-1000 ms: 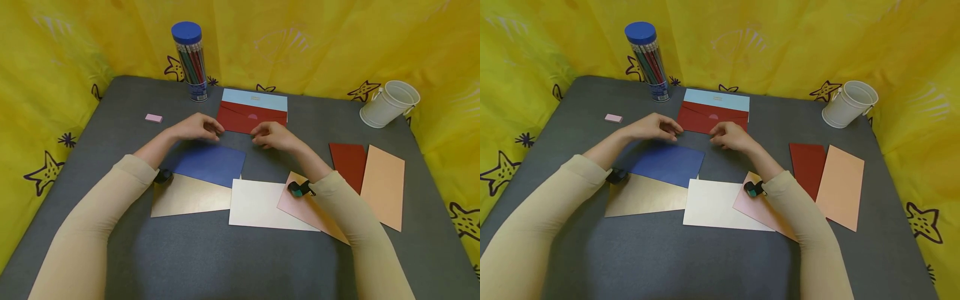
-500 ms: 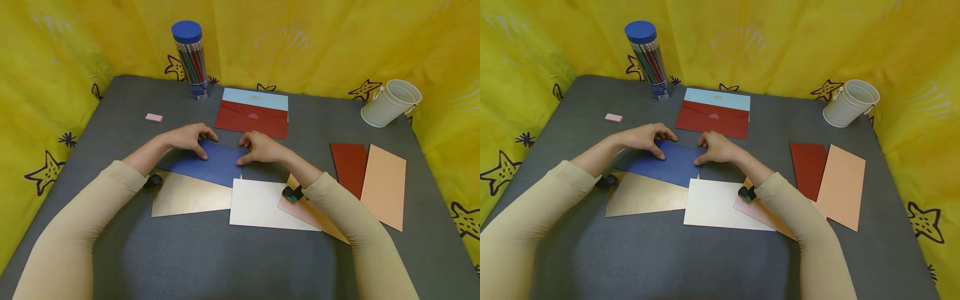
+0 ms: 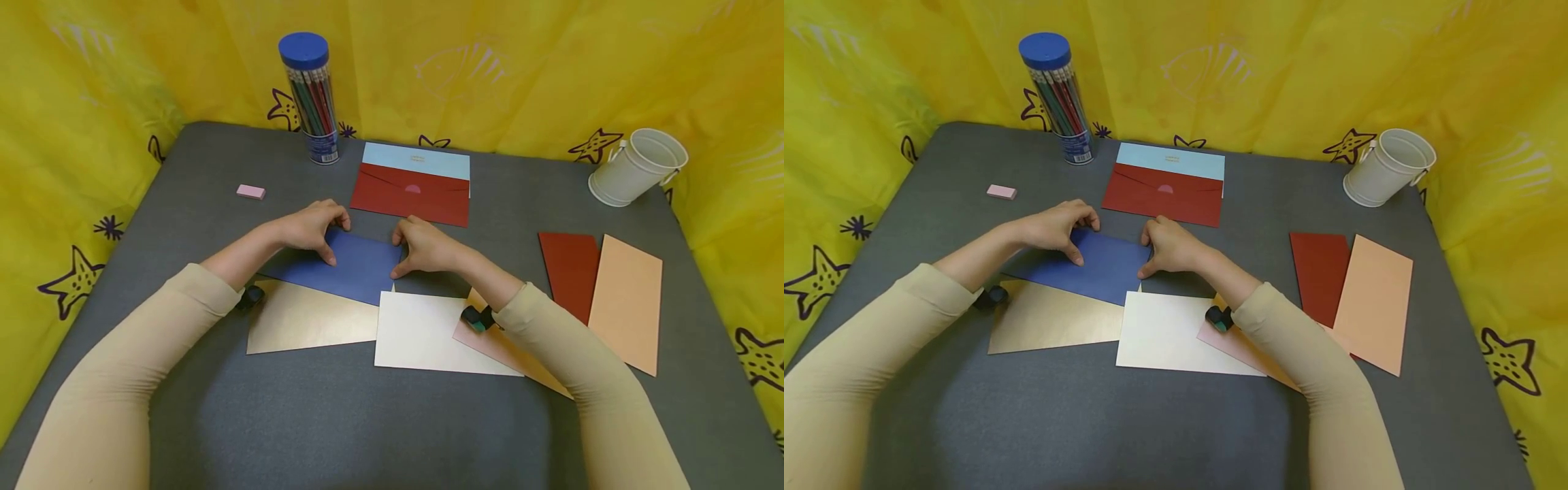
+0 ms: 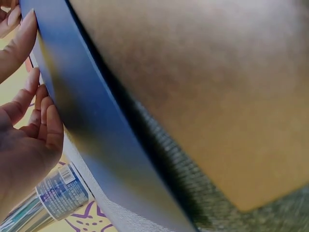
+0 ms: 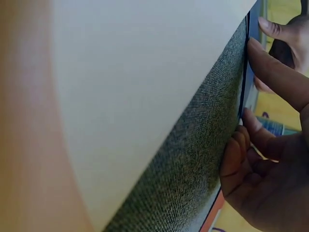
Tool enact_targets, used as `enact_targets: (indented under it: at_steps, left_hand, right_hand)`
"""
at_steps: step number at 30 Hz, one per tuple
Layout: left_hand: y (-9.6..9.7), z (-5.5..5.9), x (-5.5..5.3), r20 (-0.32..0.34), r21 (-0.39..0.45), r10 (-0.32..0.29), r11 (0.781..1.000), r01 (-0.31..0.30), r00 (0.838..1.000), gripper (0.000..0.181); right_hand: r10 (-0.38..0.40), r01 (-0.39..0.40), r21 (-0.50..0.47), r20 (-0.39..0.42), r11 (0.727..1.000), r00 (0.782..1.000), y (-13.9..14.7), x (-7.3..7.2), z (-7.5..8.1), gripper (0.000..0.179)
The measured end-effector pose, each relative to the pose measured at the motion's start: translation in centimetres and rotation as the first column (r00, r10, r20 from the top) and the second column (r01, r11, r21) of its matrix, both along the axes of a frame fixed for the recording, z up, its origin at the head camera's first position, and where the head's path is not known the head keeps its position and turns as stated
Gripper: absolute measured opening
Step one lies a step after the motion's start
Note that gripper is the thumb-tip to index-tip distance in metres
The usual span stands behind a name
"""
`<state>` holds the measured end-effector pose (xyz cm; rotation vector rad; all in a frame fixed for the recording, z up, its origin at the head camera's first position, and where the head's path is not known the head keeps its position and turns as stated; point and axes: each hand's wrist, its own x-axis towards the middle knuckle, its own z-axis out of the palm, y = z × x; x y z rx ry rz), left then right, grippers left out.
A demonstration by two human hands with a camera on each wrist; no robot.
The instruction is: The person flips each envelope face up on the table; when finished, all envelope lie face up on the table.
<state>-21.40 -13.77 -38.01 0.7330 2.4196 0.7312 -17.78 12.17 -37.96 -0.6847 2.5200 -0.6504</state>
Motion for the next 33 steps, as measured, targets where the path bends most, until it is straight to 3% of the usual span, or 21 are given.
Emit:
enact_targets:
  at_steps: [9,16,21,28,33]
  left_hand:
    - [0.4,0.7,0.1,-0.051,-0.116,0.01,0.993,-0.016,0.999,0.055]
    - [0.5,1.0,-0.1,-0.052,-0.11,0.03,0.993,-0.035,0.998,0.056]
    - [0.5,1.3,-0.3,-0.051,-0.046,0.059,0.997,-0.062,0.997,0.055]
    - [0.2,2.2,-0.6,-0.095,-0.006,0.139,0.99,-0.14,0.986,0.049]
    - [-0.2,2.6,-1.1,-0.156,-0.002,0.2,0.979,-0.203,0.967,0.044]
  right_hand:
    - [-0.017,0.017,-0.008,0.001,1.0,1.0,0.1,-0.3,0.2,0.056]
    - [-0.084,0.102,-0.117,0.15,0.988,0.985,0.8,-0.8,0.3,0.041]
    - [-0.134,0.205,-0.225,0.295,0.953,0.946,1.5,-1.0,0.5,0.035]
    - [-0.181,0.393,-0.359,0.5,0.847,0.847,2.2,-1.5,0.6,0.025]
    - [-0.229,0.457,-0.381,0.511,0.804,0.829,3.1,-1.9,1.0,0.023]
